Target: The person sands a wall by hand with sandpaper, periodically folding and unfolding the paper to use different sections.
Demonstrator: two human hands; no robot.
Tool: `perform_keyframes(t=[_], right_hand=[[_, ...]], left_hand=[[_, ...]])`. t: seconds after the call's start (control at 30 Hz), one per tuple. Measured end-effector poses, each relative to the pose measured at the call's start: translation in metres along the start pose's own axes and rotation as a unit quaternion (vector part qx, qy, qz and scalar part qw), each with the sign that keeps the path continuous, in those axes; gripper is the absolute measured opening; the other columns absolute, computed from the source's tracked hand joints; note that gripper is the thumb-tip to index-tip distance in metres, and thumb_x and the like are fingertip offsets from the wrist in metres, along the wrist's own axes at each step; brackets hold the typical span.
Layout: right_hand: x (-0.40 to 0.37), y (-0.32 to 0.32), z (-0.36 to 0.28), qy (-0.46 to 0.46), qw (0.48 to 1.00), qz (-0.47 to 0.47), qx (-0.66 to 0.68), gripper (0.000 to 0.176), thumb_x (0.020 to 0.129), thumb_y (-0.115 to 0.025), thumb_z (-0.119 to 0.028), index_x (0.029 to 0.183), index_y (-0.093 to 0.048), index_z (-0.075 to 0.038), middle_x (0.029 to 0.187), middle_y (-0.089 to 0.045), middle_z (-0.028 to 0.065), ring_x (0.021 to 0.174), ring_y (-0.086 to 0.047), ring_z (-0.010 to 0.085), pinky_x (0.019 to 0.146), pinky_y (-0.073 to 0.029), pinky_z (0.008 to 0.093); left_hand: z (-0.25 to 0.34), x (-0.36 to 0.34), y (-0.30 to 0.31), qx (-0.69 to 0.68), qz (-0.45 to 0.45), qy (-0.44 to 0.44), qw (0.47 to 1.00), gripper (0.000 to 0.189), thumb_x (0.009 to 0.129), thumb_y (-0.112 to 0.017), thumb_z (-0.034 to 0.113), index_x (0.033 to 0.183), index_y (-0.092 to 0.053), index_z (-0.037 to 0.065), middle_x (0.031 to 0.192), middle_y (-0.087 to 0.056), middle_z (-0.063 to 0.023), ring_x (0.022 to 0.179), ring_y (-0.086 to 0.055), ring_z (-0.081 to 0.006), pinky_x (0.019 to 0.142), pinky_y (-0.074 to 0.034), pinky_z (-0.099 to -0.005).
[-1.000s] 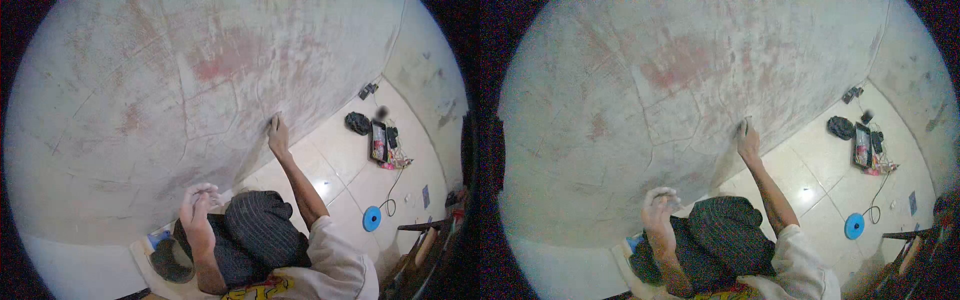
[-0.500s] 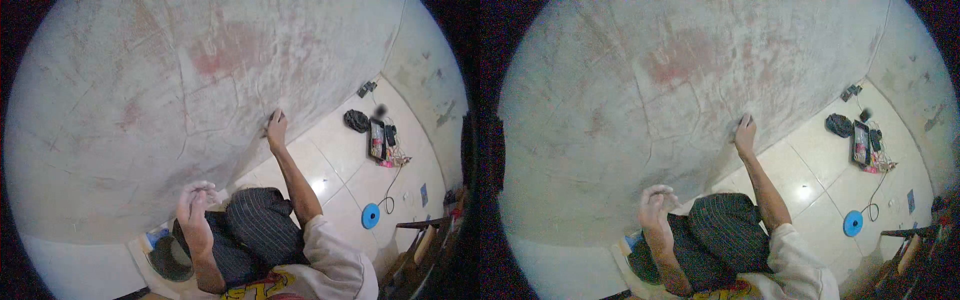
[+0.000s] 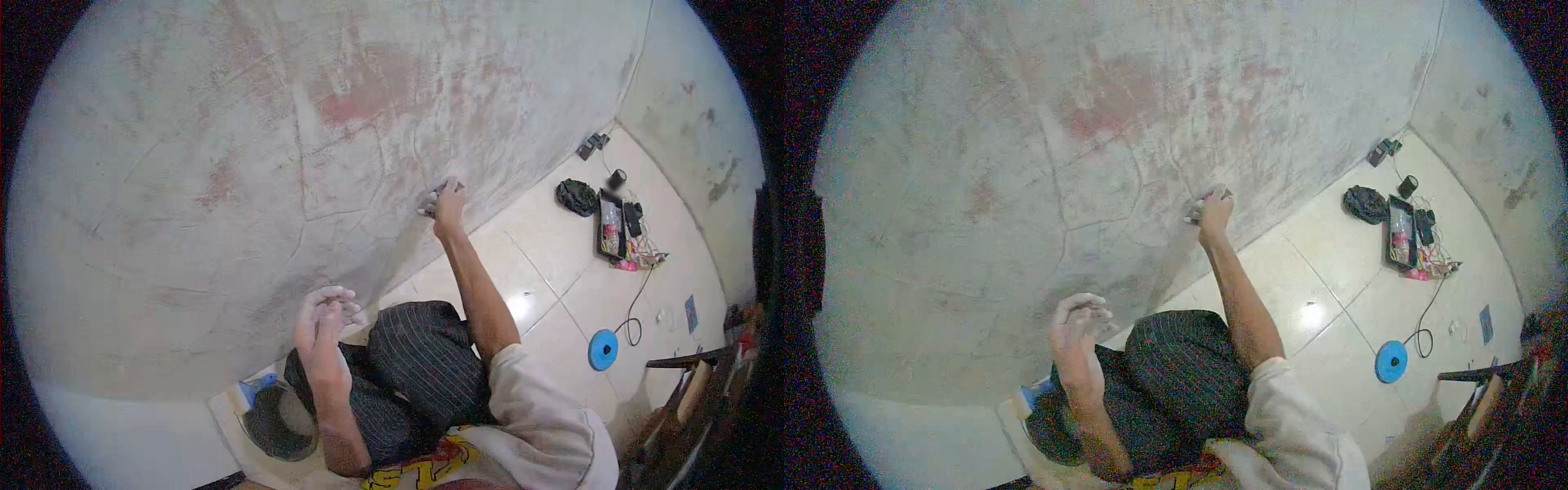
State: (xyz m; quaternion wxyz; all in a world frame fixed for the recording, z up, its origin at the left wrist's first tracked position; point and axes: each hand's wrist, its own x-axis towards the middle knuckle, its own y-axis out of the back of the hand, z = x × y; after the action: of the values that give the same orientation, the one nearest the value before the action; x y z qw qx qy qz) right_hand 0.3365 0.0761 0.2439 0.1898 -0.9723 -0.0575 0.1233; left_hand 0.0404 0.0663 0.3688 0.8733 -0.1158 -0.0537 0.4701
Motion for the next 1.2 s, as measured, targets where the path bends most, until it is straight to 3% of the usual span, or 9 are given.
perform_keyframes(t=[0.03,0.17,0.4,0.5,0.87,0.97,1.03,1.1,1.2], right_hand=[[0.005,0.003,-0.003,-0.059,0.998,0.008,0.009,0.047,0.101,-0.036,-0.042,0.096,-0.054,0.001,0.066,-0.051,0.0077,0.054,-0.057,0.0213,0.037,-0.046,0.0374],[0.034,0.033,0.033,0.196,0.954,-0.09,-0.207,0.039,0.1,-0.041,-0.041,0.089,-0.052,-0.005,0.064,-0.048,0.0048,0.053,-0.054,0.0172,0.038,-0.049,0.035],[-0.005,0.009,-0.003,-0.043,0.998,-0.05,0.023,0.041,0.1,-0.039,-0.043,0.092,-0.05,-0.004,0.069,-0.048,0.0042,0.053,-0.053,0.0162,0.04,-0.05,0.0352],[0.02,0.021,0.021,0.081,0.99,-0.053,-0.104,0.041,0.1,-0.039,-0.043,0.092,-0.05,-0.004,0.069,-0.049,0.0043,0.054,-0.054,0.0174,0.041,-0.05,0.0363],[0.007,0.022,-0.011,0.034,0.989,-0.076,-0.124,0.038,0.101,-0.039,-0.033,0.087,-0.053,-0.001,0.077,-0.056,0.0127,0.059,-0.059,0.0216,0.049,-0.049,0.0387],[0.036,0.021,0.012,0.088,0.988,0.012,-0.126,0.037,0.101,-0.039,-0.033,0.089,-0.054,-0.001,0.077,-0.056,0.0138,0.062,-0.061,0.0216,0.05,-0.049,0.039],[0.063,0.036,0.053,0.252,0.93,-0.037,-0.265,0.039,0.098,-0.042,-0.035,0.084,-0.052,0.0,0.071,-0.052,0.0089,0.055,-0.055,0.0195,0.041,-0.048,0.0367],[0.003,0.03,-0.028,-0.007,0.995,-0.042,-0.088,0.04,0.099,-0.04,-0.034,0.084,-0.052,0.001,0.071,-0.054,0.0102,0.055,-0.055,0.0188,0.041,-0.048,0.0356],[0.052,0.047,0.021,0.119,0.964,-0.115,-0.209,0.039,0.099,-0.039,-0.034,0.089,-0.053,0.001,0.069,-0.053,0.0097,0.055,-0.056,0.0186,0.038,-0.046,0.0352]], left_hand=[[0.001,-0.001,-0.001,0.0,0.006,0.017,1.0,0.017,0.093,-0.052,0.01,0.104,-0.058,-0.002,0.097,-0.062,-0.0113,0.082,-0.059,-0.0158,0.075,-0.05,-0.0312],[0.001,-0.003,0.002,0.014,-0.005,-0.027,1.0,0.017,0.093,-0.052,0.009,0.105,-0.058,-0.002,0.099,-0.062,-0.0111,0.082,-0.059,-0.0158,0.075,-0.05,-0.0309],[0.0,-0.002,-0.004,0.011,-0.017,-0.001,1.0,0.017,0.092,-0.051,0.008,0.104,-0.058,-0.001,0.098,-0.062,-0.0104,0.084,-0.059,-0.0163,0.077,-0.051,-0.0309],[0.0,-0.005,-0.005,0.019,-0.019,-0.002,1.0,0.017,0.092,-0.051,0.008,0.105,-0.058,-0.001,0.098,-0.061,-0.0104,0.084,-0.059,-0.0163,0.077,-0.051,-0.031],[-0.004,-0.002,-0.003,0.043,-0.003,-0.021,0.999,0.02,0.091,-0.055,0.015,0.105,-0.057,0.001,0.098,-0.06,-0.0089,0.084,-0.06,-0.0177,0.07,-0.052,-0.0318],[-0.004,0.003,-0.004,0.043,-0.019,-0.044,0.998,0.02,0.091,-0.056,0.016,0.104,-0.058,0.002,0.098,-0.061,-0.0091,0.083,-0.06,-0.0174,0.069,-0.052,-0.0319],[-0.003,0.0,-0.006,0.017,-0.001,-0.013,1.0,0.016,0.092,-0.05,0.007,0.103,-0.059,0.0,0.097,-0.063,-0.0086,0.081,-0.059,-0.0148,0.068,-0.052,-0.0301],[-0.008,0.003,-0.003,0.0,-0.007,-0.033,0.999,0.016,0.092,-0.051,0.007,0.103,-0.059,0.0,0.096,-0.063,-0.0085,0.081,-0.059,-0.0145,0.068,-0.052,-0.0299],[-0.008,0.001,-0.005,-0.011,-0.017,-0.01,1.0,0.016,0.09,-0.052,0.007,0.103,-0.059,0.0,0.096,-0.063,-0.0087,0.081,-0.059,-0.0147,0.067,-0.052,-0.0303]])
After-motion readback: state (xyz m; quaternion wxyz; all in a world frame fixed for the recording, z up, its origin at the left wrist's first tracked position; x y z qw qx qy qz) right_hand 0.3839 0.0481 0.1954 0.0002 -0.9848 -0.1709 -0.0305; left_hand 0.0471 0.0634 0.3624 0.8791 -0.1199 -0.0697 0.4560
